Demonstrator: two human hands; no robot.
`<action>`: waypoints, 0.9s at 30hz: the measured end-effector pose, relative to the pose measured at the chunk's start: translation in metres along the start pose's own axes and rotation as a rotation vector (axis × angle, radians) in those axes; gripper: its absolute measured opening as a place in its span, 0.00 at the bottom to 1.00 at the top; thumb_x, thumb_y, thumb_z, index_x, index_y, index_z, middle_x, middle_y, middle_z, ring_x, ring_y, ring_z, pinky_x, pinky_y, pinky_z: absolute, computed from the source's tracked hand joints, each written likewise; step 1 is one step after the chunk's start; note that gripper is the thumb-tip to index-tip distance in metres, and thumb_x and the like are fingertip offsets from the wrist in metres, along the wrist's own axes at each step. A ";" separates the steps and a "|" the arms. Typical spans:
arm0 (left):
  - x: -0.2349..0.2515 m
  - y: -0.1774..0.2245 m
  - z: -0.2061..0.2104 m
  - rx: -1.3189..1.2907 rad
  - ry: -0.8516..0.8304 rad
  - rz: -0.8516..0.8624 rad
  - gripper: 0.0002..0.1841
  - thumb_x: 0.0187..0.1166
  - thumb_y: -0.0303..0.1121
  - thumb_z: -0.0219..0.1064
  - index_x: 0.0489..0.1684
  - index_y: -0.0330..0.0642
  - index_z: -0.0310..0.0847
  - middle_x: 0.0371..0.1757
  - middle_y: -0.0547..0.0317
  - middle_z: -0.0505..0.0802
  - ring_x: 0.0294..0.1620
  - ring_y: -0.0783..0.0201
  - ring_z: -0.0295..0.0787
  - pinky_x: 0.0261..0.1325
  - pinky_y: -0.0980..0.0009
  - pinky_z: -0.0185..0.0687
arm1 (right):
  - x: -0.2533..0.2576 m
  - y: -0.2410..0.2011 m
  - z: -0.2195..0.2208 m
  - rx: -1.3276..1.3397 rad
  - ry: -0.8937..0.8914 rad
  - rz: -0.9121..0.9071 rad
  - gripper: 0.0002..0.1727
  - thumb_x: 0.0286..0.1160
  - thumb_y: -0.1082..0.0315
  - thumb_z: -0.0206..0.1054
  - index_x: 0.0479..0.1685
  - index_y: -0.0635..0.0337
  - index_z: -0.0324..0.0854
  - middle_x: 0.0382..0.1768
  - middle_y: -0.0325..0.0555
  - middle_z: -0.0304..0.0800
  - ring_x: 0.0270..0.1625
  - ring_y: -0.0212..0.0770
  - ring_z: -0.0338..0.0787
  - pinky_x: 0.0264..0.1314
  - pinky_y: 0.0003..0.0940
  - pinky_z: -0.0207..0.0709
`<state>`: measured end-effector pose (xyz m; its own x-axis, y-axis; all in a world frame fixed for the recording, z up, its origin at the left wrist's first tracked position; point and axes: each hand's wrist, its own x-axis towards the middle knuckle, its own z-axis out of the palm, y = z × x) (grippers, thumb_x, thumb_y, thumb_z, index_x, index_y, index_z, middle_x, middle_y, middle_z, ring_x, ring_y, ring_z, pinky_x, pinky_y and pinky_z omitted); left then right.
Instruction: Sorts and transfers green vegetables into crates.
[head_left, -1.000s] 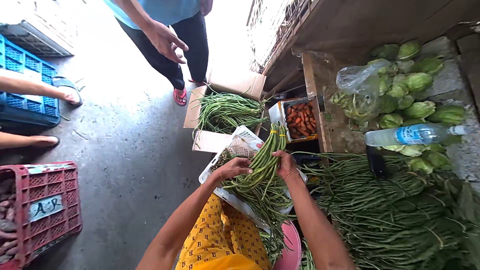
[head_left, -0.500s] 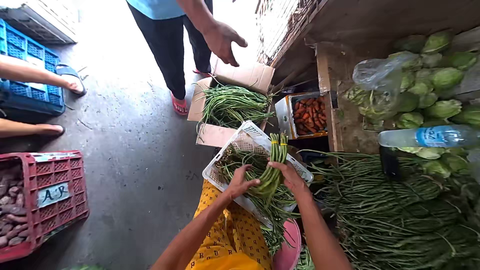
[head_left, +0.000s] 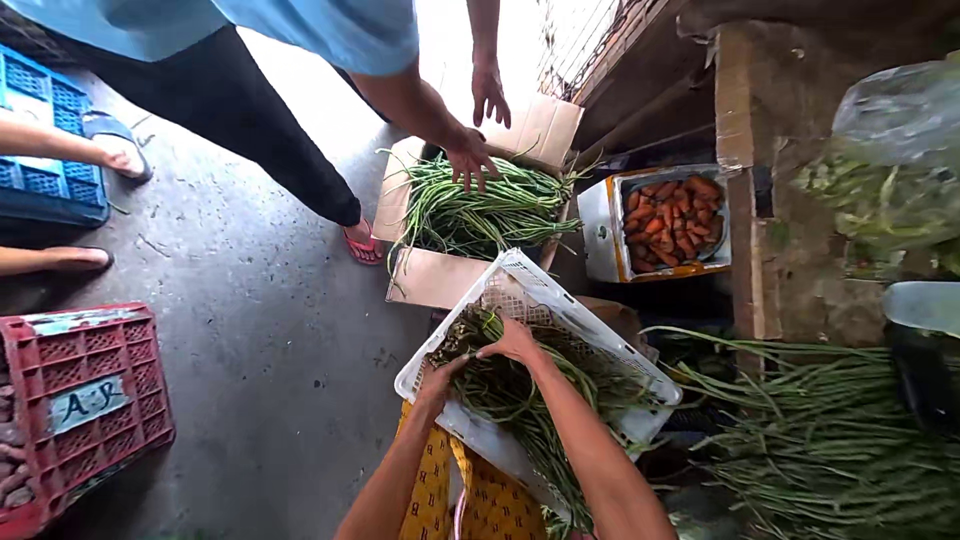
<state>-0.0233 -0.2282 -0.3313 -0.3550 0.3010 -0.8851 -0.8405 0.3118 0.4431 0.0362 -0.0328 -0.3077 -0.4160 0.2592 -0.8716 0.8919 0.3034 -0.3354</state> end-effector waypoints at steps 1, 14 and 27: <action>-0.001 -0.001 -0.002 -0.009 -0.030 -0.021 0.36 0.70 0.22 0.77 0.80 0.30 0.64 0.63 0.40 0.89 0.60 0.55 0.89 0.64 0.56 0.87 | 0.007 0.009 0.006 0.076 -0.031 -0.028 0.68 0.44 0.44 0.91 0.92 0.56 0.55 0.80 0.65 0.74 0.83 0.62 0.73 0.86 0.66 0.59; -0.198 -0.004 0.031 0.307 -0.474 0.418 0.46 0.63 0.24 0.73 0.85 0.18 0.50 0.83 0.33 0.71 0.81 0.61 0.73 0.82 0.67 0.70 | -0.229 0.044 0.009 0.574 0.316 -0.225 0.41 0.41 0.70 0.87 0.66 0.73 0.80 0.60 0.53 0.92 0.61 0.34 0.91 0.70 0.33 0.83; -0.318 0.067 0.091 0.219 -0.696 0.800 0.27 0.70 0.20 0.67 0.69 0.13 0.66 0.72 0.15 0.75 0.79 0.35 0.72 0.82 0.51 0.66 | -0.404 -0.021 -0.016 1.288 0.871 -0.059 0.14 0.87 0.75 0.42 0.57 0.66 0.74 0.40 0.29 0.92 0.45 0.19 0.91 0.53 0.19 0.85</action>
<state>0.0706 -0.2211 -0.0077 -0.3998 0.9128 -0.0832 -0.3526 -0.0694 0.9332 0.1825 -0.1291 0.0569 -0.0182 0.8474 -0.5306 0.2263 -0.5134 -0.8277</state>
